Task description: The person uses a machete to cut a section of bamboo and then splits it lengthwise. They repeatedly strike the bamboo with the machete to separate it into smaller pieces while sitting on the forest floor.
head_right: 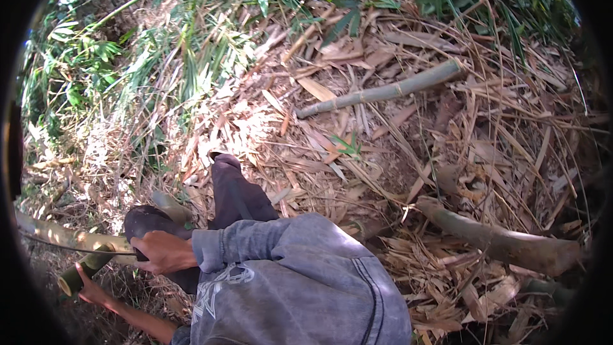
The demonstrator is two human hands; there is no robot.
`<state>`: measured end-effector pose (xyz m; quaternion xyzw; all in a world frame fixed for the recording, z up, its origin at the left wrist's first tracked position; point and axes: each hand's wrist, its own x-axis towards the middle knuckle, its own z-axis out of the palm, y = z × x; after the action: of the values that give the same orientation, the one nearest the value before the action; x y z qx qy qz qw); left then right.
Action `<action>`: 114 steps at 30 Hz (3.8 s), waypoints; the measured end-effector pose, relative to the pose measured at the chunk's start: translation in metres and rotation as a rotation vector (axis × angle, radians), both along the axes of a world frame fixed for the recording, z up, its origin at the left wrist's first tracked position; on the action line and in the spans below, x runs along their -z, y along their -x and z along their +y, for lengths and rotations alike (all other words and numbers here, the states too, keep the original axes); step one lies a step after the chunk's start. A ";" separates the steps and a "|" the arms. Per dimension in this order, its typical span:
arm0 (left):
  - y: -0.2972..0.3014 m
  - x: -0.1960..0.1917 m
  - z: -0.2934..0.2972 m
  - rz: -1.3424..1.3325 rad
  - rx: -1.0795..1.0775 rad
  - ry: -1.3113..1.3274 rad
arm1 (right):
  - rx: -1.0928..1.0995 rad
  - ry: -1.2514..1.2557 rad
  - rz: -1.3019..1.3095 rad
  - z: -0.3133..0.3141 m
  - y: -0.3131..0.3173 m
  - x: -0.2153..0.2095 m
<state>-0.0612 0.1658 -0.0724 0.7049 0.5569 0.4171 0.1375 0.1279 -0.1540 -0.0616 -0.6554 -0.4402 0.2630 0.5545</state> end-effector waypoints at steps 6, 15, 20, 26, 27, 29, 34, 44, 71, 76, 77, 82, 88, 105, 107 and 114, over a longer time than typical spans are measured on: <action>0.017 0.017 0.000 -0.069 -0.053 -0.023 | -0.092 0.009 -0.005 0.005 0.000 0.004; 0.025 0.016 -0.032 -0.209 -0.332 0.162 | -0.233 -0.031 -0.050 0.036 0.001 -0.009; 0.024 0.013 -0.039 -0.323 -0.200 0.099 | -0.266 -0.058 -0.078 0.050 0.014 0.000; 0.013 0.016 -0.032 -0.259 -0.204 0.101 | -0.255 -0.012 -0.100 0.048 0.013 0.007; 0.024 0.024 -0.019 -0.154 -0.309 0.278 | -0.250 0.017 -0.102 0.048 0.013 0.009; 0.033 0.023 -0.008 -0.157 -0.261 0.267 | -0.239 -0.001 -0.094 0.053 0.016 0.011; 0.000 0.021 -0.020 -0.137 -0.157 0.044 | -0.180 0.037 -0.101 0.029 0.010 -0.002; -0.085 0.023 -0.025 -0.031 0.153 -0.134 | 0.103 0.124 -0.022 -0.023 -0.009 -0.021; -0.118 0.036 -0.030 -0.146 0.317 -0.088 | 0.215 0.193 0.041 -0.038 -0.008 -0.041; -0.110 0.042 -0.021 -0.170 0.265 -0.066 | 0.140 0.251 0.108 -0.031 -0.009 -0.039; -0.106 0.043 -0.021 -0.169 0.247 -0.058 | 0.146 0.230 0.113 -0.030 -0.005 -0.037; -0.089 0.049 -0.017 -0.188 0.187 -0.036 | 0.151 0.185 0.070 -0.019 0.008 -0.009; -0.053 0.050 -0.011 -0.184 0.062 -0.038 | 0.119 0.247 0.122 -0.019 0.013 -0.017; 0.037 0.026 -0.014 -0.139 -0.268 0.164 | -0.153 0.271 0.028 0.045 0.011 0.000; 0.046 0.037 -0.004 -0.279 -0.132 -0.131 | -0.185 0.137 -0.061 0.052 0.007 -0.005; 0.021 -0.001 -0.033 -0.497 -0.035 -0.038 | -0.235 0.197 0.055 0.083 0.018 -0.028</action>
<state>-0.0821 0.1327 -0.0718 0.5735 0.5101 0.5904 0.2499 0.1094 -0.0706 -0.0332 -0.6431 -0.4707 0.3856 0.4649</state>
